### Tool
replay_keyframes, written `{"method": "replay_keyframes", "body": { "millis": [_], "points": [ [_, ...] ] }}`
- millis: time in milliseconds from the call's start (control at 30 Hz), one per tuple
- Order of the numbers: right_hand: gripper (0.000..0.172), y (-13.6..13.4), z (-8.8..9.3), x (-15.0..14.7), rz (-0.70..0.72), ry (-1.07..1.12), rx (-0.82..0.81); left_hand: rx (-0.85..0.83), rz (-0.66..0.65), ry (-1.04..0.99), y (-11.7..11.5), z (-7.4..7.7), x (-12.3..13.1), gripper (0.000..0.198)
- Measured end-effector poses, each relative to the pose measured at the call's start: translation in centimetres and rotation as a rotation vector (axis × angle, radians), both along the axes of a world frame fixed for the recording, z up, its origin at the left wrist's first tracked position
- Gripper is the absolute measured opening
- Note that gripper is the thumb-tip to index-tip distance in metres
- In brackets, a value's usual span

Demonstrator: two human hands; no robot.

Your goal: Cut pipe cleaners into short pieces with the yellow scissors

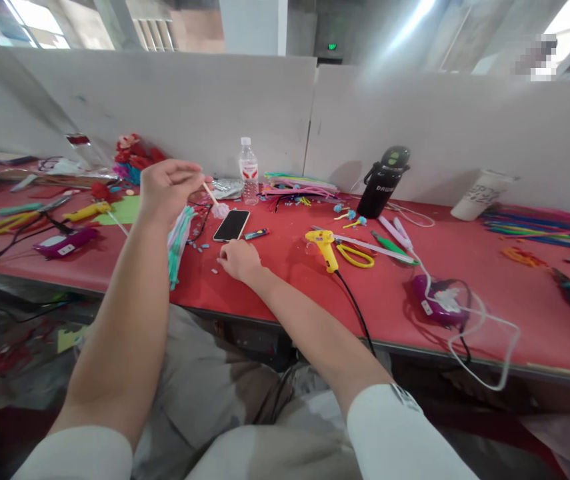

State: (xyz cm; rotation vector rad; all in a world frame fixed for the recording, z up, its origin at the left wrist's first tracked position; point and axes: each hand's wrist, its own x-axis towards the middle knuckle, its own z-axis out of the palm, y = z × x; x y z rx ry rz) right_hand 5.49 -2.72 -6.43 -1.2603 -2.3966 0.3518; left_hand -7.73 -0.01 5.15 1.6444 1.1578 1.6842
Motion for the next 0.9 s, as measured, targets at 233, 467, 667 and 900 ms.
{"method": "replay_keyframes", "body": {
  "millis": [233,467,667,900],
  "points": [
    [0.013,-0.3,-0.4,3.4,0.046,0.110,0.004,-0.042,-0.003,0.105,0.0,-0.4,0.2,0.016],
    [0.031,-0.2,0.6,10.6,-0.038,0.550,-0.060,-0.174,-0.207,0.352,-0.5,-1.9,3.3,0.012],
    [0.037,0.0,0.9,11.6,-0.035,0.751,-0.144,-0.233,-0.428,0.602,-0.7,-3.4,5.8,0.016],
    [0.032,-0.5,0.9,11.3,0.014,0.709,-0.086,-0.207,-0.452,0.703,-1.2,-3.6,6.3,0.024]
  ]
}}
